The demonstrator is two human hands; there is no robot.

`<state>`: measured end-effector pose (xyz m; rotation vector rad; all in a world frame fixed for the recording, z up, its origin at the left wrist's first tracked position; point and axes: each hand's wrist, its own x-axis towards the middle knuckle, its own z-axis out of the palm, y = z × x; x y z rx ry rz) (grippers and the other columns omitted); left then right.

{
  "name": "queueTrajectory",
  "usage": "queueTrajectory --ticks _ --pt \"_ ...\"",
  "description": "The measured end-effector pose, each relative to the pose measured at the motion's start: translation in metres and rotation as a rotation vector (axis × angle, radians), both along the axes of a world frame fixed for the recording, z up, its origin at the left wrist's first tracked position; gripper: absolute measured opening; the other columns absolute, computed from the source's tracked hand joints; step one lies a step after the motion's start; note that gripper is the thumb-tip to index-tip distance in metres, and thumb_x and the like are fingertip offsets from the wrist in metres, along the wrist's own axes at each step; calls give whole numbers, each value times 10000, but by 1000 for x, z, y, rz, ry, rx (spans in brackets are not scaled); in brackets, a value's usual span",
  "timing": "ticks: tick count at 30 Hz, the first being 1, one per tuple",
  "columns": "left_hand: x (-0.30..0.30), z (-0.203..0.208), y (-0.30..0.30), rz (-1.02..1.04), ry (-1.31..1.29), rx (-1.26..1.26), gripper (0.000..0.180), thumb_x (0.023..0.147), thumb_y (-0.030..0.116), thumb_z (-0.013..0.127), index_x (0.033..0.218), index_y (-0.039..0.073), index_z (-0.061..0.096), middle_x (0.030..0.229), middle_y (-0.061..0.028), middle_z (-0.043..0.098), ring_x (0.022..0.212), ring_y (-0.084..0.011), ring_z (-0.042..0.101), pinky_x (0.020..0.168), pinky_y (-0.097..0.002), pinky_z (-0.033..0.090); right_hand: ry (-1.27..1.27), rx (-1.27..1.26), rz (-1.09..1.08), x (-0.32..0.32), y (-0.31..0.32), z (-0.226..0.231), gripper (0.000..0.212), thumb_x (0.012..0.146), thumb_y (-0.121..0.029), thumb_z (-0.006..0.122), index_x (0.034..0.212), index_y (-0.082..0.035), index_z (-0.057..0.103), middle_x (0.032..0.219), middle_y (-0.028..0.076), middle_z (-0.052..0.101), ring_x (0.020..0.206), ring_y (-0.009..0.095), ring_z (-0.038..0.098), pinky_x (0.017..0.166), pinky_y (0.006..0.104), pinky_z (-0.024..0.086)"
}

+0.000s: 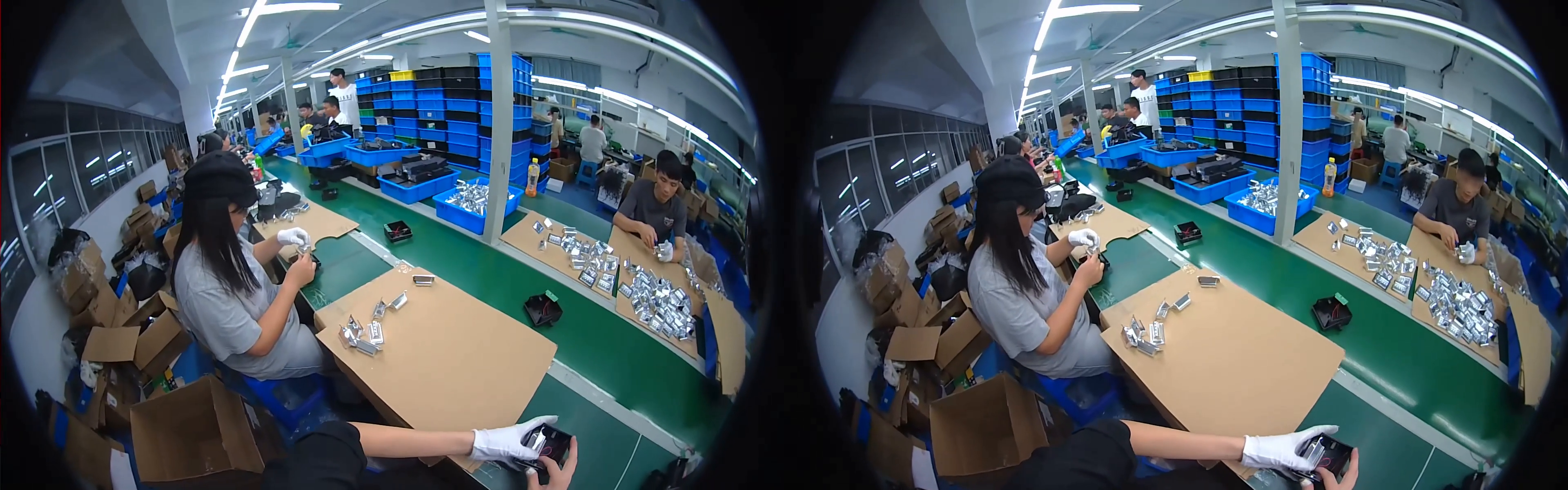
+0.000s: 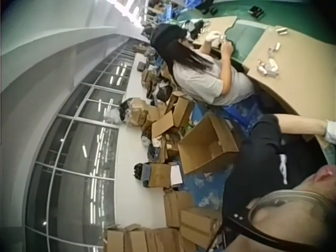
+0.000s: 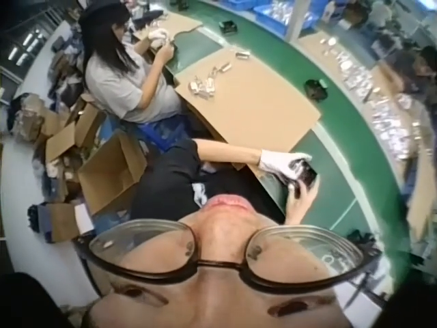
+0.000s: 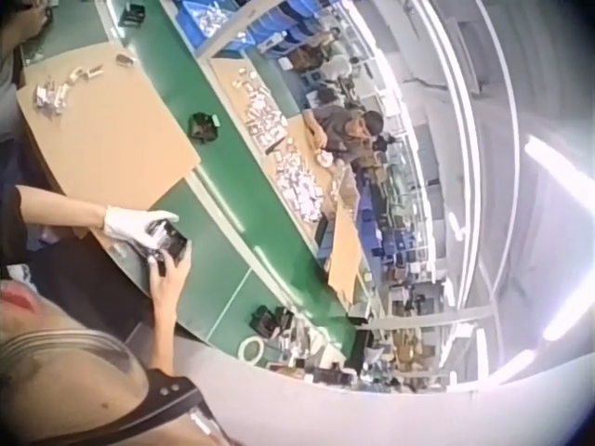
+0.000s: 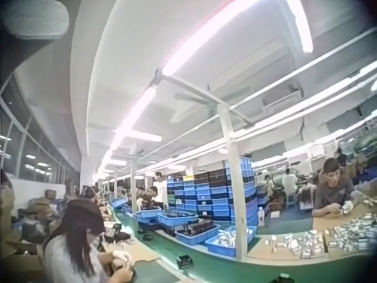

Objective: Assemble small electronic components into a black plastic housing on an assembly line.

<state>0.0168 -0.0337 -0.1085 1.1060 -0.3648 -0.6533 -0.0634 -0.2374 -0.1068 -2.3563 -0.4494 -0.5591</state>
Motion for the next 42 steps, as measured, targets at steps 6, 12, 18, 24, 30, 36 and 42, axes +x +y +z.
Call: queueTrajectory --ticks 6,12,18,24,30,36,42 --pt "-11 -8 -16 77 -164 18 887 845 5 684 1619 154 277 1369 -118 546 1082 -192 595 872 -297 547 -32 151 9 -2 -8 -26 354 792 -48 822 1136 -16 743 1629 305 357 1461 503 403 1214 488 362" --pt "-14 30 -14 -89 76 64 789 854 27 688 1558 121 345 1198 -87 564 982 -164 560 843 -286 521 96 209 -29 -11 -18 -32 356 838 -84 788 1181 -10 726 1596 297 404 1441 484 430 1212 491 358" --pt "142 68 -30 301 -714 385 653 932 374 624 1469 41 459 1129 -181 629 992 -267 614 853 -408 533 91 389 -330 -9 3 4 469 807 -29 660 1275 -13 650 1572 230 444 1436 430 434 1174 469 376" --pt "324 4 82 685 -917 1703 380 831 213 696 1146 16 613 1086 -262 676 868 -449 683 814 -532 582 239 247 -240 -12 1 -9 454 809 -69 672 1261 -26 651 1525 226 494 1402 425 466 1153 482 393" --pt "266 30 43 568 -1062 1178 253 755 110 668 991 19 679 953 -198 699 798 -391 633 735 -479 551 157 94 -252 -16 -35 -61 484 921 -239 726 1336 -5 642 1509 262 485 1361 447 487 1180 488 385" --pt "43 23 -26 13 -1342 831 220 765 192 687 931 52 653 972 -186 622 817 -407 643 724 -484 566 -53 261 -108 22 -105 -210 600 884 -256 789 1397 -23 582 1585 265 406 1391 467 464 1173 496 397" --pt "42 51 -34 27 -1140 545 272 784 205 706 1027 96 648 994 -142 625 912 -370 630 780 -458 551 171 39 -37 -8 -62 -100 353 877 -161 805 1180 -12 700 1541 266 475 1325 462 531 1114 473 457"
